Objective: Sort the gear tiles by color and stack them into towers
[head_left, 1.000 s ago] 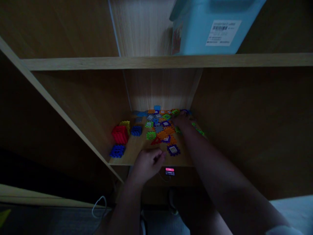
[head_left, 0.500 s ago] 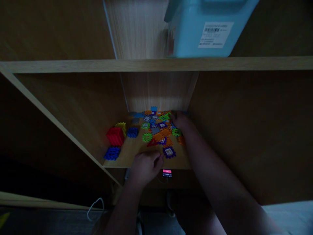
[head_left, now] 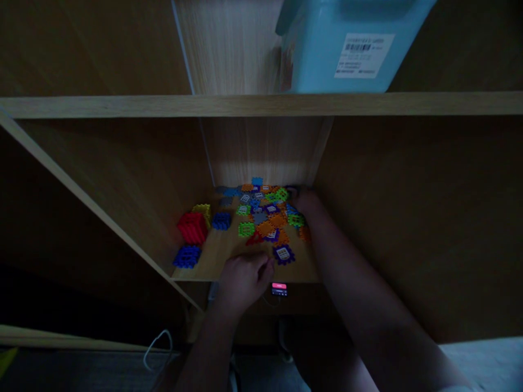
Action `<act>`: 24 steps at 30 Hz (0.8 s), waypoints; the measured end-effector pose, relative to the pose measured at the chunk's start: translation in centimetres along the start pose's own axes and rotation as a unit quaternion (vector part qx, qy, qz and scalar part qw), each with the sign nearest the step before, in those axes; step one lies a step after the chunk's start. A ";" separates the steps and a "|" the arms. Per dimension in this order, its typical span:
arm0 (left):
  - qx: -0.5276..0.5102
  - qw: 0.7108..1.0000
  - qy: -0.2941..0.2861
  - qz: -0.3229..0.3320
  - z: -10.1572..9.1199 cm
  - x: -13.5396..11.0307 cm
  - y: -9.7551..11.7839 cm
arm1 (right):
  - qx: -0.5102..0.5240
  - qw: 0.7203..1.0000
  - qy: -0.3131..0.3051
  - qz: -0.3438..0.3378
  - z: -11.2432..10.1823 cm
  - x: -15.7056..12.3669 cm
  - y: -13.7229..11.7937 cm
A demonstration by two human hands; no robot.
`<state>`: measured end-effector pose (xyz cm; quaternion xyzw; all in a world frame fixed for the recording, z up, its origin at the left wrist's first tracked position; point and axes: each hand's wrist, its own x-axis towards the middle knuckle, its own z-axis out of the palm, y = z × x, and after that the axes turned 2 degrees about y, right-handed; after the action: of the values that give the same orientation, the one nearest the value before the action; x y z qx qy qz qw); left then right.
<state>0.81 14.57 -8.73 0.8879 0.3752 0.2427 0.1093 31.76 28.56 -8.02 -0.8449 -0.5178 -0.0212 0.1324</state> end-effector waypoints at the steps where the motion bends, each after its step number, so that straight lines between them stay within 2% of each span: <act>1: 0.003 1.000 -0.001 -0.001 0.0 0.0 0.0 | -0.008 1.000 -0.008 0.018 0.1 0.1 0.1; 5: 0.015 1.000 -0.007 -0.007 0.2 -0.1 -0.1 | -0.008 0.998 -0.026 0.047 0.4 0.2 0.4; 11: 0.019 1.000 0.008 0.001 0.3 -0.2 -0.1 | -0.007 0.997 -0.019 0.071 0.7 0.3 0.5; 17: 0.025 1.000 0.015 0.010 0.2 -0.3 -0.1 | 0.049 0.993 -0.030 0.100 1.1 1.0 0.7; 24: 0.015 1.000 0.025 0.009 -0.1 -0.2 0.1 | 0.012 0.999 -0.015 0.044 0.0 0.7 0.9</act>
<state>0.73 14.31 -8.67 0.8865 0.3730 0.2605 0.0844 32.85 28.79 -8.09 -0.8654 -0.4825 0.0036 0.1353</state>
